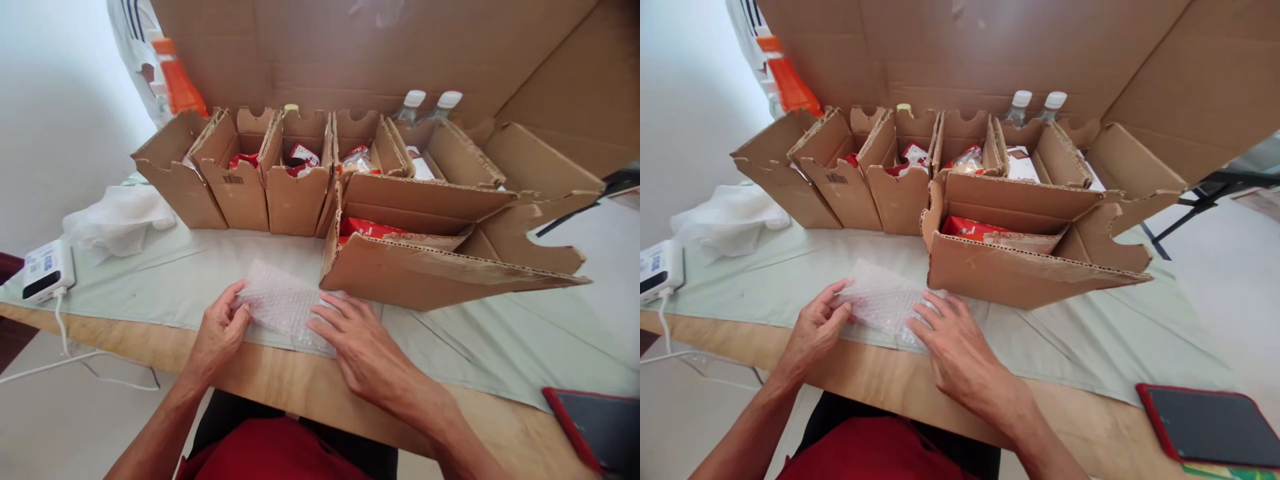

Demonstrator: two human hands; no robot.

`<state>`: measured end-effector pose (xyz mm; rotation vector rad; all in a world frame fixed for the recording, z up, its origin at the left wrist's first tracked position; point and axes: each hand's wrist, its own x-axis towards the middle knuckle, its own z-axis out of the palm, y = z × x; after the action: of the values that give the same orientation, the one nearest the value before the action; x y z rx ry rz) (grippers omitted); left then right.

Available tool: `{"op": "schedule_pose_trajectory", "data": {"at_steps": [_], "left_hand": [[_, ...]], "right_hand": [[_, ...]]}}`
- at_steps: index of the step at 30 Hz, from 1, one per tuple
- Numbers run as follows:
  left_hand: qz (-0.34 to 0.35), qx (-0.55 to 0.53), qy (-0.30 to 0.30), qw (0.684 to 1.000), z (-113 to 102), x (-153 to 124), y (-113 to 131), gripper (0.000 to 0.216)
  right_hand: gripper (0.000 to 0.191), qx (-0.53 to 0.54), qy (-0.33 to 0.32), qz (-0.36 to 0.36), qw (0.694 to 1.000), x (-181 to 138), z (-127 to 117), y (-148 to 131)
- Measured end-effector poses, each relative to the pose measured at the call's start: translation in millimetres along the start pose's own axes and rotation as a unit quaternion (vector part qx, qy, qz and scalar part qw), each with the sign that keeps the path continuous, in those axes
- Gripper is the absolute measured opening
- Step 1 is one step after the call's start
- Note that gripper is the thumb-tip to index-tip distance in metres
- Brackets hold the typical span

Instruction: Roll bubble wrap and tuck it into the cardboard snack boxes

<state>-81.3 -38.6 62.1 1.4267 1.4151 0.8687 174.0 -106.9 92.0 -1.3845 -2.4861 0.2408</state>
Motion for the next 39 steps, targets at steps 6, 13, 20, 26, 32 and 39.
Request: {"op": "schedule_pose_trajectory", "data": {"at_steps": [6,13,20,26,32,39], "left_hand": [[0.048,0.111,-0.001,0.993,-15,26,-6,0.048],[0.140,0.323,-0.035,0.935,-8,66,24,0.043],[0.224,0.278,-0.019,0.934,-2,74,37,0.056],[0.239,0.122,-0.174,0.947,-16,-10,9,0.061],[0.227,0.186,-0.041,0.955,7,-21,-16,0.035],[0.227,0.240,-0.021,0.943,11,-12,-22,0.044]], "right_hand": [[0.073,-0.012,0.017,0.029,0.999,-37,9,21],[0.035,-0.049,0.064,0.025,0.996,-13,36,26],[0.027,0.096,0.147,0.018,0.984,2,34,-15],[0.023,0.197,0.107,0.096,0.970,19,38,-22],[0.033,0.281,0.081,0.180,0.939,30,45,-14],[0.032,0.067,0.224,0.114,0.966,2,43,-11]]}}
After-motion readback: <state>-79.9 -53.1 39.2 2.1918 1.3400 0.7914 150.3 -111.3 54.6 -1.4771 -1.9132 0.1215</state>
